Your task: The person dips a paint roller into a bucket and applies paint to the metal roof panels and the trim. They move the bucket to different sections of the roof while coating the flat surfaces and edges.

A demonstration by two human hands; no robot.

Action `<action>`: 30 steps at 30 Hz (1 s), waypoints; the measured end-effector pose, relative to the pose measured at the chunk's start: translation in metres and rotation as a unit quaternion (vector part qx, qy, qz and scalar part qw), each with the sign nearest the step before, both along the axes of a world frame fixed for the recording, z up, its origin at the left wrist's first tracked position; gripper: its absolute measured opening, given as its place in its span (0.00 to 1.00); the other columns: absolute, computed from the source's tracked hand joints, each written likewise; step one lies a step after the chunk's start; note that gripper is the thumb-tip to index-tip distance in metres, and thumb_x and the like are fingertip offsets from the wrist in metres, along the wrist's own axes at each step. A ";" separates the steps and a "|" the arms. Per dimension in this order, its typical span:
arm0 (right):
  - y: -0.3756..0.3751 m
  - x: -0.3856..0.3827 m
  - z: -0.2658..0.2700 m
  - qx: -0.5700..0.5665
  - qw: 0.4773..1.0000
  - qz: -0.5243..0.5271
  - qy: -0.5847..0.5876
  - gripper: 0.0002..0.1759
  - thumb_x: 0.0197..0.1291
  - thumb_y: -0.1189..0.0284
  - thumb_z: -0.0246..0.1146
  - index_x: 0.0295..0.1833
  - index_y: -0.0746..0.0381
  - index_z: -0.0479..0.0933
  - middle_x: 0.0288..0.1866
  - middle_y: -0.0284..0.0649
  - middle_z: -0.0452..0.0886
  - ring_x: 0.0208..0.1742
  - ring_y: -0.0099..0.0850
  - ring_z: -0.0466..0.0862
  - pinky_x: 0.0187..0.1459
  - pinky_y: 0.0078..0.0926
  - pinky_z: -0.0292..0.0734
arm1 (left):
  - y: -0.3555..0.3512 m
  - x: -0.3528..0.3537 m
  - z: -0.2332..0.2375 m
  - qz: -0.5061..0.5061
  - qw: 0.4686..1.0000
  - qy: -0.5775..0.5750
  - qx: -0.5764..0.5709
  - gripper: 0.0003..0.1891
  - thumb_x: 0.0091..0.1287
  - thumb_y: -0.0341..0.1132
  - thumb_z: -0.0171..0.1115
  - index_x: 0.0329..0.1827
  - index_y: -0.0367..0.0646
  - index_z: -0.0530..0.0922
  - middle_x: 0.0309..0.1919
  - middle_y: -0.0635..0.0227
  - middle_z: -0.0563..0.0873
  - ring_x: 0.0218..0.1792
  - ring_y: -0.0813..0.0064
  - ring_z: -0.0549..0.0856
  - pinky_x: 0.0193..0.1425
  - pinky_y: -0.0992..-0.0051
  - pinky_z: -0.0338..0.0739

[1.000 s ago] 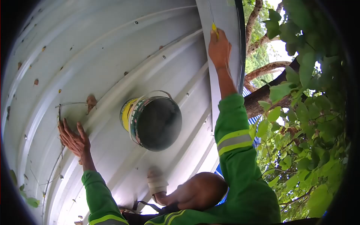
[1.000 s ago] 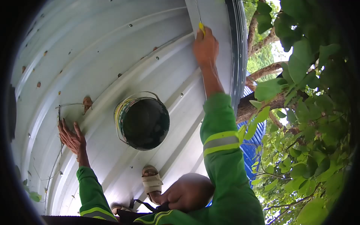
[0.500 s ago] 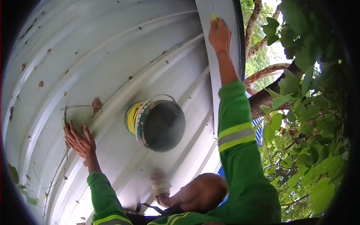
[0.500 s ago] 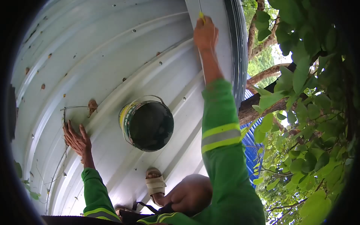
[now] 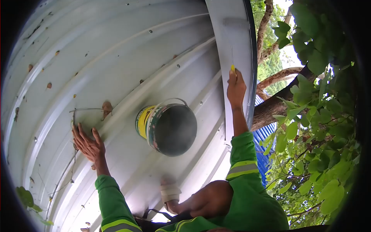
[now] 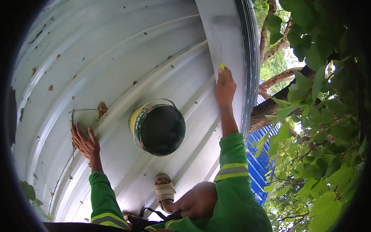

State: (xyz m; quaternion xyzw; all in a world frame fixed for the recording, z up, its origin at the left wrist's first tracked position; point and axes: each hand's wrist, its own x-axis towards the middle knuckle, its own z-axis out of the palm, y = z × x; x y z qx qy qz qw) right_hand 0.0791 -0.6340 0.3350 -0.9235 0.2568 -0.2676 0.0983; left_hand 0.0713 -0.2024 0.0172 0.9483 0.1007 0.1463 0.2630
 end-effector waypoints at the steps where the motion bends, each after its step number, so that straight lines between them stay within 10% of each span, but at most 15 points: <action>1: 0.002 0.014 0.003 0.004 1.000 0.005 -0.006 0.17 0.71 0.65 0.56 0.59 0.62 0.78 0.46 0.58 0.84 0.50 0.56 0.84 0.51 0.47 0.78 | 0.000 -0.002 0.000 0.001 1.000 0.003 0.002 0.32 0.73 0.55 0.51 0.76 0.49 0.64 0.77 0.59 0.63 0.77 0.56 0.61 0.79 0.50 0.52; 11: 0.022 0.200 0.038 -0.165 0.984 0.053 -0.025 0.19 0.71 0.58 0.53 0.54 0.61 0.78 0.46 0.55 0.85 0.49 0.59 0.83 0.51 0.54 0.78 | 0.000 -0.003 0.002 -0.005 1.000 0.011 0.012 0.32 0.73 0.54 0.51 0.76 0.49 0.64 0.76 0.59 0.64 0.77 0.55 0.61 0.79 0.51 0.52; 23: 0.001 0.050 -0.031 -0.038 0.999 0.024 0.006 0.15 0.73 0.60 0.55 0.54 0.58 0.76 0.42 0.53 0.85 0.45 0.58 0.84 0.47 0.51 0.78 | -0.003 -0.002 0.001 0.014 1.000 0.011 0.005 0.32 0.75 0.58 0.47 0.76 0.50 0.64 0.77 0.59 0.64 0.76 0.55 0.62 0.78 0.51 0.51; 30: 0.036 0.211 0.017 -0.051 0.998 0.023 0.015 0.21 0.71 0.52 0.51 0.57 0.55 0.75 0.49 0.53 0.84 0.53 0.60 0.81 0.54 0.55 0.76 | -0.002 -0.002 0.004 -0.008 1.000 0.014 0.014 0.32 0.74 0.56 0.48 0.76 0.50 0.63 0.76 0.58 0.64 0.76 0.54 0.62 0.78 0.52 0.51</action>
